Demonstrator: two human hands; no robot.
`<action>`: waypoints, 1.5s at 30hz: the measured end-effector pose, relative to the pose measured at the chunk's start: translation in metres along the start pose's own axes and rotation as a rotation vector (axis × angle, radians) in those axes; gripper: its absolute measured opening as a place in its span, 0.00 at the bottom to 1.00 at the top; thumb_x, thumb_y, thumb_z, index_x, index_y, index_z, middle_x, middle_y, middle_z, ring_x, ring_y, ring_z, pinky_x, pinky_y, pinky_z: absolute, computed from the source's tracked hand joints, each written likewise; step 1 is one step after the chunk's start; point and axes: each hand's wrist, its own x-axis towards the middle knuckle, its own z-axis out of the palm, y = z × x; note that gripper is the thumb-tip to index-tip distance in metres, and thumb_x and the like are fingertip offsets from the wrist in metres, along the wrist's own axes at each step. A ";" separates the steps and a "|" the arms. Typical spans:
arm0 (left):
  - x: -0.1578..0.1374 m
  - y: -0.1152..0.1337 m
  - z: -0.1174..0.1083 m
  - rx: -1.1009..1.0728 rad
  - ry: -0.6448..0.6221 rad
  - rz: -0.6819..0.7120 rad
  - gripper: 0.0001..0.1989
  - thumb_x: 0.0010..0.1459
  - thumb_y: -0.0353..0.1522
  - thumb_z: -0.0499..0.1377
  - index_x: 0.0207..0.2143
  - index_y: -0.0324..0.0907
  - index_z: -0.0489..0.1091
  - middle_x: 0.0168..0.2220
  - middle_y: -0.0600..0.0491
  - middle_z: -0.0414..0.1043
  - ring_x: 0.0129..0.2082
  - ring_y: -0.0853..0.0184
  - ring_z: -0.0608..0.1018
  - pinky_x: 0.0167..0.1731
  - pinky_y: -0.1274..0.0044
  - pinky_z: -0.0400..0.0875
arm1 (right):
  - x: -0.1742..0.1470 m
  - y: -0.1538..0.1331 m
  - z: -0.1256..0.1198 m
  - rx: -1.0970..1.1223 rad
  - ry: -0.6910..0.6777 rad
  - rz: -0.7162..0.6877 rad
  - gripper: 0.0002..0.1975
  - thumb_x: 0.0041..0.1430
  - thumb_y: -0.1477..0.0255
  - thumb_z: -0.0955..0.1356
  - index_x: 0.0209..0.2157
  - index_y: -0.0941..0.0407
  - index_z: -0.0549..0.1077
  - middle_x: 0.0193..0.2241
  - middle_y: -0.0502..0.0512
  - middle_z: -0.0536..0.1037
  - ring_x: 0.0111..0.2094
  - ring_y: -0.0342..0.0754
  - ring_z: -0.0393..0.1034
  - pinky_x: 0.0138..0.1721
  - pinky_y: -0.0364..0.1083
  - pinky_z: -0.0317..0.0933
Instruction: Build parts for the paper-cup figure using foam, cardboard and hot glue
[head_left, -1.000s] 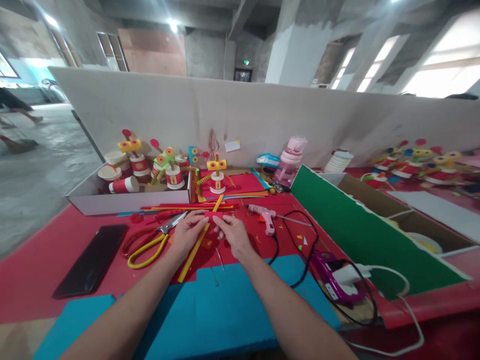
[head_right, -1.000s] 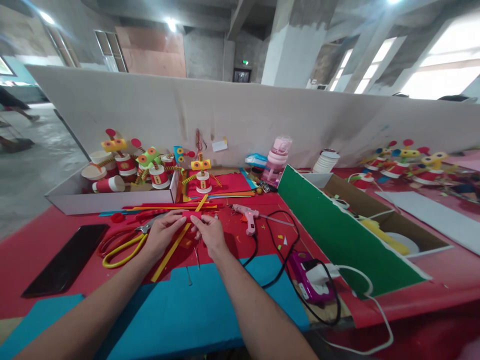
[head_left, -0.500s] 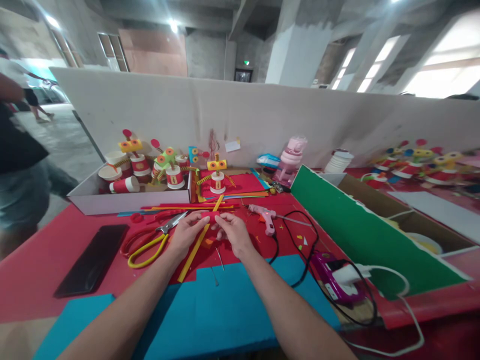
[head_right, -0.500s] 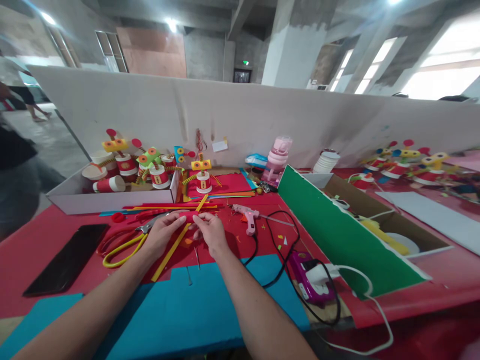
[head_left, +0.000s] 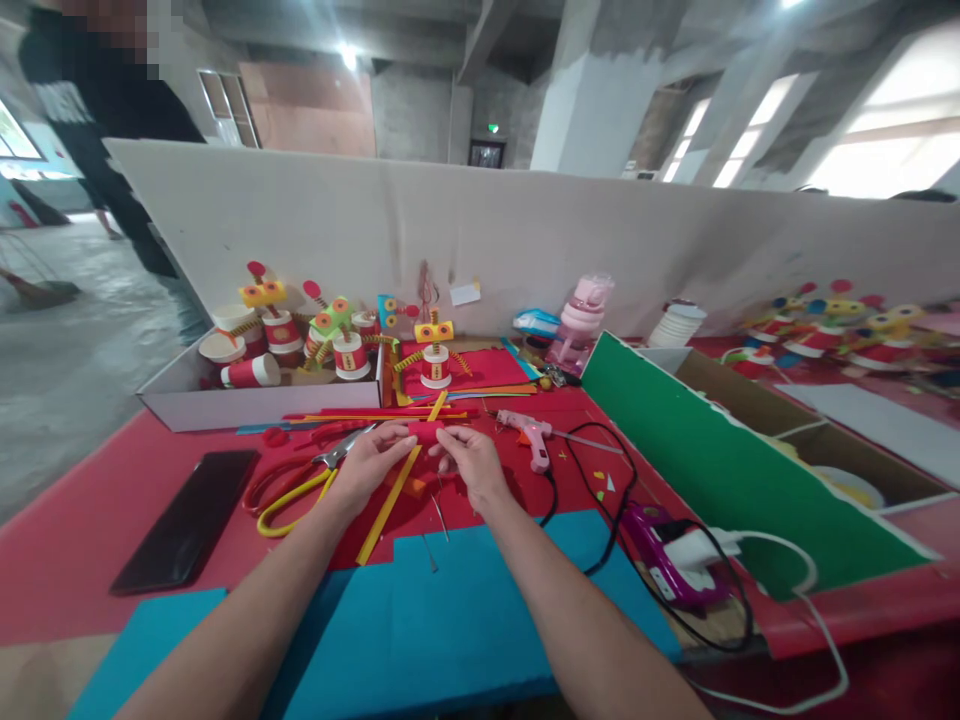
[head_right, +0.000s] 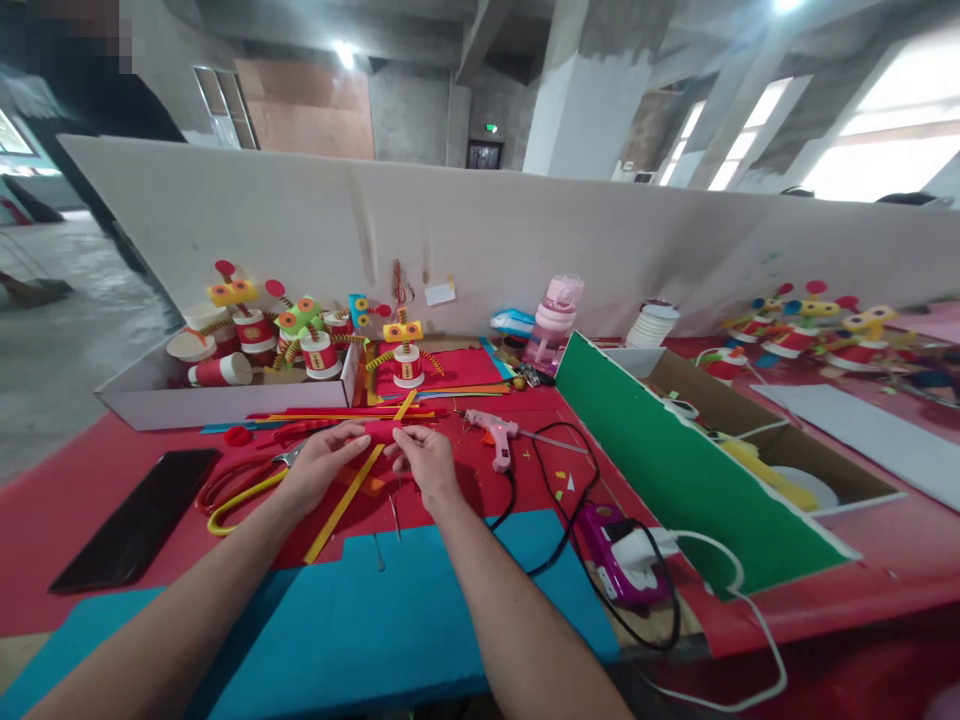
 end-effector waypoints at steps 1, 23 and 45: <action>0.000 -0.001 0.000 0.020 0.030 0.006 0.15 0.46 0.43 0.65 0.30 0.40 0.75 0.35 0.51 0.76 0.37 0.64 0.75 0.39 0.75 0.68 | 0.000 0.000 0.000 0.012 -0.013 0.006 0.17 0.45 0.57 0.71 0.28 0.58 0.74 0.22 0.52 0.78 0.15 0.39 0.63 0.19 0.40 0.59; 0.004 -0.012 0.000 0.184 0.077 0.134 0.10 0.47 0.39 0.65 0.27 0.41 0.78 0.41 0.49 0.75 0.44 0.61 0.75 0.49 0.72 0.65 | 0.001 0.003 0.001 -0.020 -0.068 -0.014 0.17 0.50 0.56 0.69 0.24 0.57 0.70 0.17 0.47 0.71 0.12 0.37 0.57 0.16 0.39 0.52; 0.010 0.026 -0.045 0.393 0.290 0.124 0.17 0.53 0.44 0.58 0.34 0.40 0.76 0.27 0.52 0.76 0.25 0.67 0.73 0.27 0.78 0.65 | 0.008 -0.009 -0.005 0.369 -0.026 -0.163 0.18 0.47 0.65 0.73 0.38 0.52 0.66 0.38 0.50 0.76 0.41 0.45 0.73 0.48 0.49 0.65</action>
